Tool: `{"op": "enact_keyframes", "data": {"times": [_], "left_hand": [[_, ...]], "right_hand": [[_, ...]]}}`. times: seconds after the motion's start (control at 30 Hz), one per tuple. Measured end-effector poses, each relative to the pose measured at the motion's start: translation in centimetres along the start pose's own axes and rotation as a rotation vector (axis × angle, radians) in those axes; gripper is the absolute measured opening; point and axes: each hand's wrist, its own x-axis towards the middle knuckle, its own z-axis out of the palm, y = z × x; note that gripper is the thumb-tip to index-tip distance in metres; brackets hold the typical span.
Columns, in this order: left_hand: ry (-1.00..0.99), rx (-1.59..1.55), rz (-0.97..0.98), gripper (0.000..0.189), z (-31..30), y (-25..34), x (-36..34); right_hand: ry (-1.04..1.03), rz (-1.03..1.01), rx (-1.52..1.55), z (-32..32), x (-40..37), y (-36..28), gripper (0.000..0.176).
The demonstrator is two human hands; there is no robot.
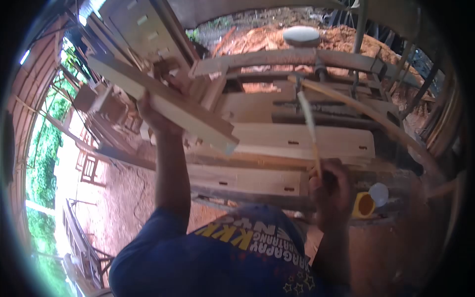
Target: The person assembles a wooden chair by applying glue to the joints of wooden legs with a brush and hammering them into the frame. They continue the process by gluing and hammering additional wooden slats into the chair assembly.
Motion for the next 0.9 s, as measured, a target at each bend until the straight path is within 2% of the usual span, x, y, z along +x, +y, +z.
{"op": "enact_keyframes", "data": {"times": [0.1,0.13,0.23,0.33,0.43,0.53,0.6,0.63,0.7,0.8,0.83,0.9], "left_hand": [[0.328,0.084,0.140,0.053,-2.5,-0.1,0.0],[0.287,0.099,0.156,0.053,-3.5,-0.2,-0.8],[-0.071,-0.183,0.092,0.060,-5.9,-0.2,-2.6],[0.006,-0.002,0.037,0.071,-6.2,0.1,-3.7],[0.033,0.390,0.057,0.079,-4.7,2.2,-3.0],[-0.015,0.438,0.025,0.084,-2.4,4.0,-2.3],[-0.246,0.423,-0.117,0.084,-3.7,3.1,-3.2],[-0.369,0.414,-0.196,0.084,-3.4,2.5,-3.5],[-0.349,0.519,-0.314,0.081,-1.1,1.6,-5.1],[-0.304,0.575,-0.526,0.087,0.3,-0.2,-7.3],[-0.282,0.576,-0.593,0.091,0.3,-0.7,-7.9],[-0.289,0.481,-0.673,0.088,-0.1,-1.5,-9.2]], "right_hand": [[0.062,0.065,0.011,-1.3,-0.7,1.2,0.035],[0.085,0.087,-0.006,-1.4,-1.1,1.5,0.035],[0.095,0.150,-0.031,-1.5,-1.9,2.2,0.037],[0.035,0.140,-0.100,-1.7,-2.5,3.6,0.035],[-0.036,0.096,-0.171,-0.7,-0.9,3.0,0.033],[-0.073,0.018,-0.214,1.3,2.1,-0.3,0.034],[-0.115,-0.064,-0.230,1.2,3.8,-2.4,0.035],[-0.126,-0.180,-0.292,1.2,4.9,-3.3,0.034],[-0.147,-0.385,-0.423,1.8,6.6,-4.9,0.033],[-0.224,-0.593,-0.512,2.9,8.6,-5.7,0.032],[-0.229,-0.590,-0.521,3.0,8.6,-5.3,0.033],[-0.258,-0.592,-0.528,3.2,8.6,-4.0,0.036]]}}
